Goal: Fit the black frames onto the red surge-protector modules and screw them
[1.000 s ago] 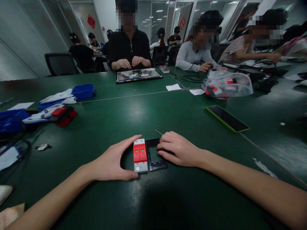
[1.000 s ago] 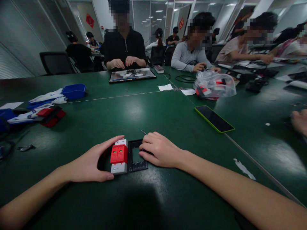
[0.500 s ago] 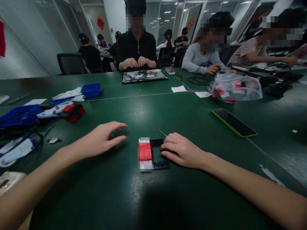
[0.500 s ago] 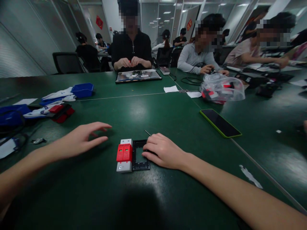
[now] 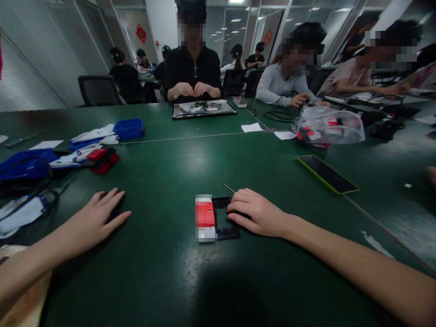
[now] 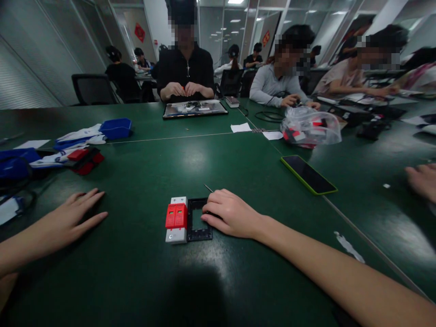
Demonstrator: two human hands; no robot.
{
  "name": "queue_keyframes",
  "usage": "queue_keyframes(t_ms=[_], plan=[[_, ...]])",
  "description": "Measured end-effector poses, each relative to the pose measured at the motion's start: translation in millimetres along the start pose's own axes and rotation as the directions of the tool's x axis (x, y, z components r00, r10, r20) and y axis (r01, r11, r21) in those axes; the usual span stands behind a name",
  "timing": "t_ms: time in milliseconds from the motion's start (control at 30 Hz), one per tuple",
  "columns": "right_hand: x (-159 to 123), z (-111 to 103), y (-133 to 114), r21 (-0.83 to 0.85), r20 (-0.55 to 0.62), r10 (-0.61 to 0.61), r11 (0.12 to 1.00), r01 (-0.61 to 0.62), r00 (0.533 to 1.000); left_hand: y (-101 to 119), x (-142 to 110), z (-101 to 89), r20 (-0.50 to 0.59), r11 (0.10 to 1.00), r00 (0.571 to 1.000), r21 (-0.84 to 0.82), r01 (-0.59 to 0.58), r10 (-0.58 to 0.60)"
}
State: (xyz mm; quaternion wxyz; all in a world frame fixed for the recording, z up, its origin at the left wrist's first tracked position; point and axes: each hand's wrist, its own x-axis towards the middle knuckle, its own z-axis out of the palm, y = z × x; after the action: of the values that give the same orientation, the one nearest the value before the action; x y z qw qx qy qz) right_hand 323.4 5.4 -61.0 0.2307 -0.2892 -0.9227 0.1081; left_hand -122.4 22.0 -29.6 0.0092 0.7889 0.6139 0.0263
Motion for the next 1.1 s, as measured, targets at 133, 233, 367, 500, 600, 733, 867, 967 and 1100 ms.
queue_keyframes(t_ms=[133, 233, 367, 500, 600, 733, 867, 967, 1100], plan=[[0, 0, 0, -0.001, 0.005, -0.005, 1.000, 0.005, 1.000, 69, -8, -0.2, 0.096, 0.977, 0.972, -0.011, -0.212, 0.212], [0, 0, 1, -0.002, 0.008, -0.005, 1.000, 0.005, 1.000, 113, -11, 3.0, 0.101, 0.969, 0.963, -0.035, -0.246, 0.249], [1, 1, 1, -0.017, -0.008, -0.009, 1.000, 0.009, 1.000, 146, 0, 5.9, 0.099, 0.909, 0.909, -0.148, -0.389, 0.405], [2, 0, 0, -0.026, -0.040, 0.010, 1.000, -0.011, 0.999, 145, 18, 14.7, -0.052, 0.857, 0.884, -0.224, -0.464, 0.465], [2, -1, -1, -0.027, -0.031, 0.023, 0.999, -0.023, 0.999, 134, 25, 23.5, -0.117, 0.821, 0.889, -0.345, -0.455, 0.444], [2, -2, -2, -0.017, -0.024, 0.022, 1.000, -0.022, 0.999, 126, 25, 28.8, -0.115, 0.799, 0.905, -0.433, -0.417, 0.410], [3, -3, -2, -0.016, -0.028, 0.018, 1.000, -0.018, 0.999, 128, 25, 26.2, -0.079, 0.804, 0.916, -0.454, -0.385, 0.394], [3, -2, -2, -0.017, -0.024, 0.012, 1.000, -0.013, 1.000, 130, 25, 23.4, -0.054, 0.824, 0.928, -0.444, -0.352, 0.368], [3, -1, -1, -0.016, -0.017, 0.017, 1.000, -0.017, 1.000, 131, 24, 20.0, -0.037, 0.814, 0.928, -0.468, -0.344, 0.371]])
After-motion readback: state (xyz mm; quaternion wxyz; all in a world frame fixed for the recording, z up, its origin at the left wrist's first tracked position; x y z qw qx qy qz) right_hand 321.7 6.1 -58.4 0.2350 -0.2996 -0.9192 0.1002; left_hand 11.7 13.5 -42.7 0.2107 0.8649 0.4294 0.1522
